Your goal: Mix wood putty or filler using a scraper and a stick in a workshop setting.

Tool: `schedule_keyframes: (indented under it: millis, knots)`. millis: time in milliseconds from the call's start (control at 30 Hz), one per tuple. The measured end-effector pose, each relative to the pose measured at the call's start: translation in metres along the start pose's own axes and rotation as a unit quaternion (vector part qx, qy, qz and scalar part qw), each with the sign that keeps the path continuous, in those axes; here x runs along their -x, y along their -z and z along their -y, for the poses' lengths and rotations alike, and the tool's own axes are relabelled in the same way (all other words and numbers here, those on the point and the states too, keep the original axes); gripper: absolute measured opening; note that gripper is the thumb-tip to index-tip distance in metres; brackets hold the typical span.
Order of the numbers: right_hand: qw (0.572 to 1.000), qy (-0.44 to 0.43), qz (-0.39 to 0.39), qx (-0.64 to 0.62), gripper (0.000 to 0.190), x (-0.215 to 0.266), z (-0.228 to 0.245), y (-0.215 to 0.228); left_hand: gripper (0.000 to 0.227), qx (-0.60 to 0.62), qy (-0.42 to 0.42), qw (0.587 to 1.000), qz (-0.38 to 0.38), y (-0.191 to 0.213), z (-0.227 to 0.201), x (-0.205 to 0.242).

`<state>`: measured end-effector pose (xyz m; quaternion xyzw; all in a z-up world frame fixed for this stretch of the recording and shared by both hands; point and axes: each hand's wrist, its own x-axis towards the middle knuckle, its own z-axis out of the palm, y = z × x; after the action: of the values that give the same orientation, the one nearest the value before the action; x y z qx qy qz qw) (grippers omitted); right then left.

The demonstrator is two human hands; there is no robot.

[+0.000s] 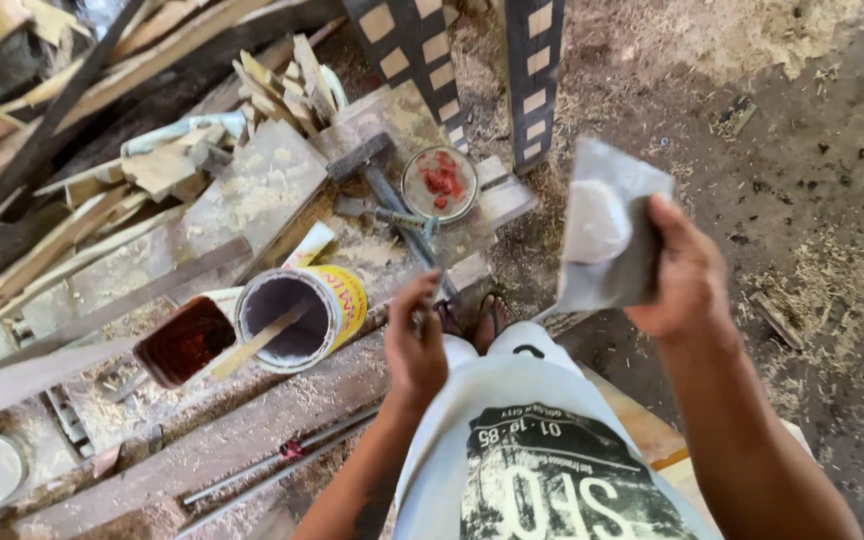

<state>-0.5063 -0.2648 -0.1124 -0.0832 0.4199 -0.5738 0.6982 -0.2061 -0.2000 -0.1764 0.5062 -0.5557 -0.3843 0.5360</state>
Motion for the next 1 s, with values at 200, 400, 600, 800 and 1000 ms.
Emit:
schedule_keyframes:
  millis: [200, 400, 600, 800, 1000]
  knots:
    - [0.997, 0.026, 0.028, -0.068, 0.033, -0.001, 0.009, 0.041, 0.031, 0.446, 0.347, 0.814, -0.137, 0.058, 0.101, 0.015]
    - [0.991, -0.004, 0.081, -0.107, 0.038, -0.034, 0.021, 0.008, 0.03, -0.316, -0.006, 0.949, -0.01, 0.054, 0.049, 0.009]
    - [0.984, -0.101, 0.14, -0.048, 0.048, -0.119, 0.058, -0.013, 0.041, 0.063, 0.332, 0.934, -0.119, -0.035, 0.048, -0.022]
    - [0.953, -0.203, 0.225, 0.035, 0.044, -0.249, 0.108, 0.018, 0.04, -0.287, 0.132, 0.935, -0.16, -0.137, 0.106, -0.048]
    - [0.923, -0.279, 0.251, 0.083, 0.046, -0.315, 0.143, 0.05, 0.049, -0.494, 0.153, 0.843, -0.149, -0.189, 0.153, -0.066]
